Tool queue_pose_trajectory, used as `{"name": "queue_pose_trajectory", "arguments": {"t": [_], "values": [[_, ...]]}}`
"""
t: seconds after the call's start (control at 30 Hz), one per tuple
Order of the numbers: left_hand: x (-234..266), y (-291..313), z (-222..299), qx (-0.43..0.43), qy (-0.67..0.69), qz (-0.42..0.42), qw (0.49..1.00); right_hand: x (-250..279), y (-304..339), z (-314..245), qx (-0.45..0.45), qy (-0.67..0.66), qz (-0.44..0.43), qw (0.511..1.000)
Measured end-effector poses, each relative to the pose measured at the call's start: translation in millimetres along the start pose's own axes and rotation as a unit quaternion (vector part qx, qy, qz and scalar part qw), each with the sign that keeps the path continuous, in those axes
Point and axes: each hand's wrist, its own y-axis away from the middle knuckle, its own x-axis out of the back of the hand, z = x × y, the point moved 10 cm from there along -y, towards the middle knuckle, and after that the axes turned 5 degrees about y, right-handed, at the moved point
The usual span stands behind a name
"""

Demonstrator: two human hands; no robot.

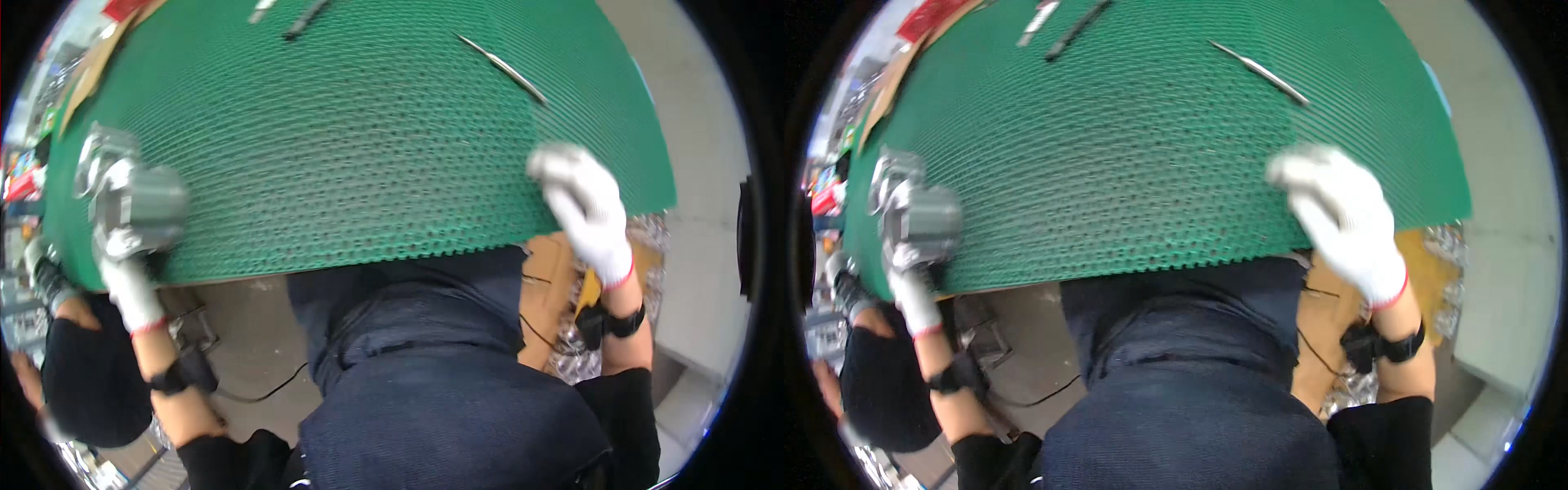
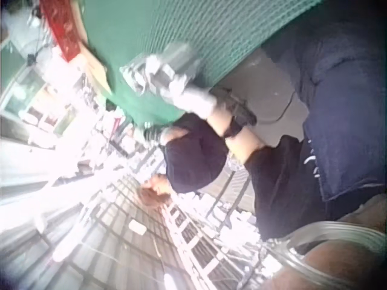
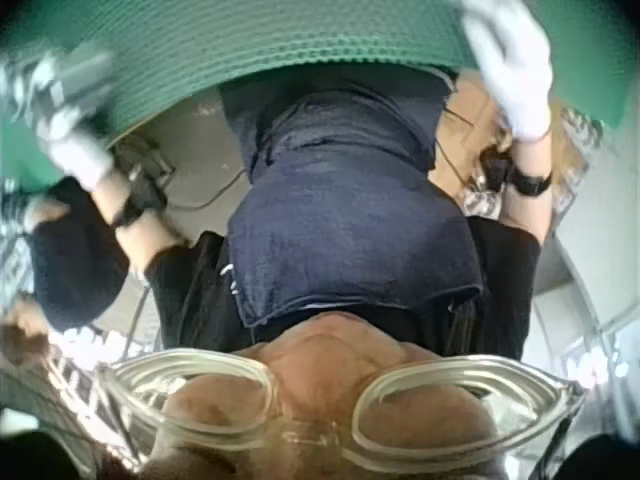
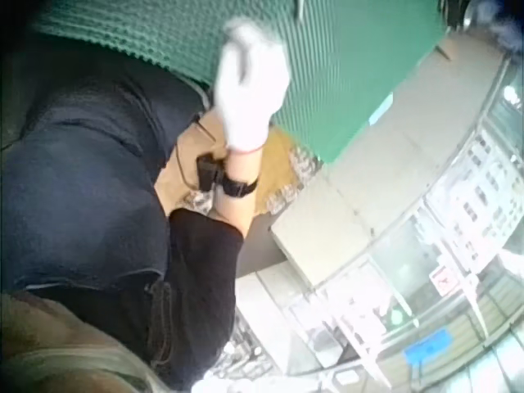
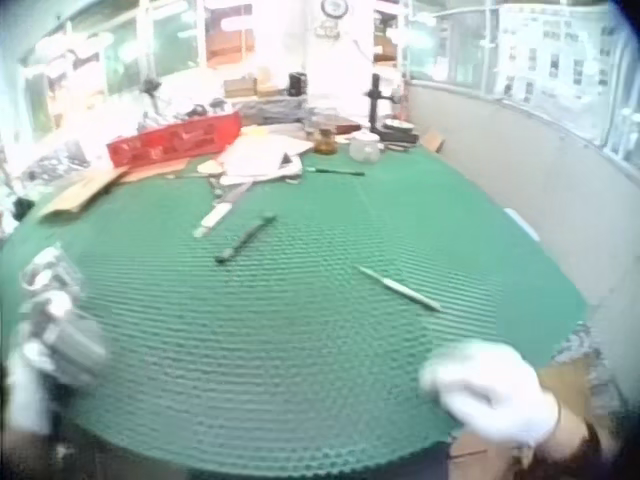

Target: Using a small pick tool to clean or inspect the ring grooves on engine pistons.

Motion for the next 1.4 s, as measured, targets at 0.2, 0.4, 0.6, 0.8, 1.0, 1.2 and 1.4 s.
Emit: {"name": "queue_pose_trajectory", "arguments": {"t": [0.2, 0.4, 0.6, 0.8, 1.0, 1.2, 1.4], "values": [[-3, 161, -47, -0.003, -0.199, -0.266, 0.943, -84, 281, 0, -0.323, -0.105, -0.465, 0.818], [-23, 356, -208, 0.159, -0.259, -0.684, 0.663, -103, 349, -69, -0.550, -0.187, -0.505, 0.638], [-43, 308, -206, 0.231, -0.221, -0.563, 0.762, -103, 359, -58, -0.610, -0.196, -0.441, 0.629], [-33, 286, -196, 0.270, -0.156, -0.476, 0.822, -109, 347, -42, -0.622, -0.191, -0.410, 0.639], [-32, 280, -194, 0.300, -0.104, -0.430, 0.845, -115, 336, -23, -0.630, -0.188, -0.380, 0.650], [-33, 270, -189, 0.322, -0.056, -0.390, 0.861, -121, 324, -5, -0.629, -0.195, -0.348, 0.667], [-37, 261, -182, 0.337, -0.005, -0.356, 0.871, -124, 320, 8, -0.640, -0.200, -0.318, 0.671]]}}
